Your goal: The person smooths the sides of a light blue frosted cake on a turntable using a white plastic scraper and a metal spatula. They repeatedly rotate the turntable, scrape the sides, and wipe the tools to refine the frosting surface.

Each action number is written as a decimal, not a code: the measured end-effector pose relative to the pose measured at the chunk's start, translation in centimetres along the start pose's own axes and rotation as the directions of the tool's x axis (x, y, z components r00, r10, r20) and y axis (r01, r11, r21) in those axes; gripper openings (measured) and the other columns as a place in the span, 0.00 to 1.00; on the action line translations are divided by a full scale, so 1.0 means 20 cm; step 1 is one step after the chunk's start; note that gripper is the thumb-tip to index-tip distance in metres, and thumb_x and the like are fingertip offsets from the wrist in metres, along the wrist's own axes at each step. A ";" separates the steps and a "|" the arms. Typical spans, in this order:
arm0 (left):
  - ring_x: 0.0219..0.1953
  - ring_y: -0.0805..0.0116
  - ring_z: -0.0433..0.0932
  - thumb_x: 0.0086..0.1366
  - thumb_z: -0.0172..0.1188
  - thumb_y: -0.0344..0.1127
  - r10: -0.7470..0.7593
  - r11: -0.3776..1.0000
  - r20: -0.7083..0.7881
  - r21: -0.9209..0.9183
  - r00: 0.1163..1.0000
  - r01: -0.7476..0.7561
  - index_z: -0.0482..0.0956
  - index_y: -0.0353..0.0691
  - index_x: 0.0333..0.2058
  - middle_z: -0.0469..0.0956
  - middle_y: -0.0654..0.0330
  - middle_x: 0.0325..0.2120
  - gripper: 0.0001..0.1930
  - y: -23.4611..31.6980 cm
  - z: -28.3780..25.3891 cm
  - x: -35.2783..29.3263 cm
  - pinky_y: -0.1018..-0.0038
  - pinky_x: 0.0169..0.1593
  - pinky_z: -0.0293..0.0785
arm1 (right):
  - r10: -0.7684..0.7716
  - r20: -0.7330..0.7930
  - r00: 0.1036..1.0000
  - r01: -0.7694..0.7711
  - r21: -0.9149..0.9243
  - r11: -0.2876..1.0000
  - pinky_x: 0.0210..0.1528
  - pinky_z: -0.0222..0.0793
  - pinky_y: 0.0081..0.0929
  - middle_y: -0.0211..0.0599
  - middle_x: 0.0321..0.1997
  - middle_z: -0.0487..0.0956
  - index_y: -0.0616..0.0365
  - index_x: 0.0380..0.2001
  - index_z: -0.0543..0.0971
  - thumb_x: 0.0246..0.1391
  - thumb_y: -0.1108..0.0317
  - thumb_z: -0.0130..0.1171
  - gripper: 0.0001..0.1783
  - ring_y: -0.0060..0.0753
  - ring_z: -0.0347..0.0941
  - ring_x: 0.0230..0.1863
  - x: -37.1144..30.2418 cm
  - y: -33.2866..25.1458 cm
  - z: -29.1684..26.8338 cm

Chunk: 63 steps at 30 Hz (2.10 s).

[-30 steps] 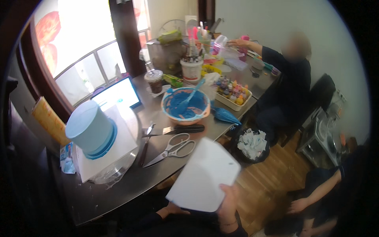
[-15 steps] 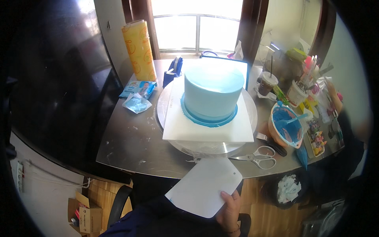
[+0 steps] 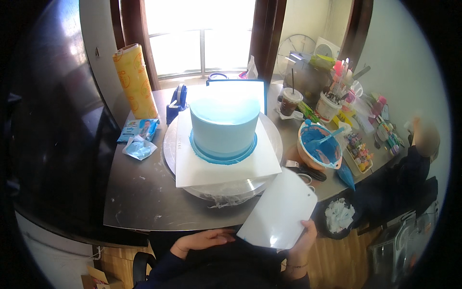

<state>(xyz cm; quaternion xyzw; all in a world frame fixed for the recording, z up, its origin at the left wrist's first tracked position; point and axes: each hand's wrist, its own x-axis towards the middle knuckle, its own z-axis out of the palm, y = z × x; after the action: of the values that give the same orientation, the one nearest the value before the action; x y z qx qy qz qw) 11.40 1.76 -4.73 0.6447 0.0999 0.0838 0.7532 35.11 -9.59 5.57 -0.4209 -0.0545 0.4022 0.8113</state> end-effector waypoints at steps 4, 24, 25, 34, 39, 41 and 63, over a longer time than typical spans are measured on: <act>0.50 0.67 0.66 0.64 0.44 0.36 0.175 0.972 -0.294 -0.101 0.940 -0.213 0.59 0.35 0.53 0.69 0.55 0.45 0.20 0.35 0.05 0.04 0.71 0.52 0.62 | -0.066 0.014 0.998 0.065 0.039 0.997 0.47 0.64 0.30 0.43 0.42 0.71 0.67 0.44 0.67 0.40 0.66 0.43 0.24 0.39 0.67 0.43 -0.01 -0.06 0.01; 0.45 0.68 0.68 0.65 0.39 0.41 0.174 0.655 -0.975 0.010 0.138 -0.756 0.66 0.36 0.44 0.69 0.58 0.41 0.16 0.57 -0.29 0.14 0.71 0.48 0.64 | -0.093 -0.038 0.995 0.095 0.053 0.994 0.42 0.64 0.26 0.41 0.36 0.72 0.69 0.38 0.69 0.41 0.67 0.43 0.21 0.34 0.69 0.39 0.02 -0.09 -0.12; 0.45 0.67 0.68 0.65 0.39 0.42 0.162 0.667 -0.979 0.014 0.127 -0.745 0.65 0.36 0.44 0.69 0.58 0.41 0.16 0.57 -0.28 0.14 0.71 0.49 0.63 | -0.106 -0.059 0.993 0.108 0.038 0.993 0.40 0.64 0.24 0.40 0.34 0.72 0.70 0.36 0.70 0.40 0.67 0.44 0.20 0.32 0.69 0.38 0.02 -0.07 -0.13; 0.53 0.64 0.61 0.64 0.35 0.49 0.216 0.676 -0.975 0.116 0.045 -0.728 0.58 0.37 0.52 0.62 0.57 0.50 0.25 0.48 -0.16 0.22 0.69 0.56 0.56 | -0.292 0.037 0.956 0.294 -0.174 0.940 0.32 0.64 0.20 0.38 0.26 0.74 0.70 0.27 0.74 0.33 0.72 0.48 0.15 0.28 0.70 0.27 0.10 0.02 -0.23; 0.54 0.63 0.61 0.61 0.37 0.52 0.337 0.646 -0.937 0.156 0.096 -0.747 0.58 0.36 0.53 0.63 0.57 0.50 0.28 0.35 -0.08 0.30 0.67 0.56 0.56 | -0.325 0.072 0.943 0.333 -0.152 0.931 0.31 0.64 0.20 0.40 0.26 0.75 0.72 0.28 0.75 0.30 0.70 0.50 0.18 0.29 0.71 0.27 0.19 0.06 -0.27; 0.53 0.63 0.61 0.61 0.37 0.52 0.359 0.686 -0.924 0.162 0.136 -0.710 0.58 0.36 0.53 0.63 0.57 0.50 0.28 0.31 -0.05 0.32 0.67 0.56 0.56 | -0.316 0.044 0.948 0.319 -0.148 0.936 0.30 0.64 0.21 0.41 0.25 0.76 0.72 0.28 0.75 0.30 0.68 0.50 0.19 0.30 0.71 0.26 0.23 0.10 -0.31; 0.51 0.64 0.64 0.62 0.36 0.51 0.233 0.836 -0.930 0.042 0.284 -0.548 0.60 0.35 0.51 0.65 0.57 0.48 0.27 0.18 0.05 0.26 0.69 0.54 0.57 | 0.109 0.129 0.986 -0.103 -0.056 0.993 0.36 0.65 0.23 0.47 0.32 0.76 0.74 0.32 0.74 0.34 0.63 0.50 0.23 0.35 0.72 0.32 0.35 0.13 -0.44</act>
<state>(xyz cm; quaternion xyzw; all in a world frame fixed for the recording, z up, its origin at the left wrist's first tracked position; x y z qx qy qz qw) 16.70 2.66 -1.28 0.3784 0.3173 0.6180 0.6117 42.05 -9.46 -3.81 -0.4156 -0.0953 0.4702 0.7727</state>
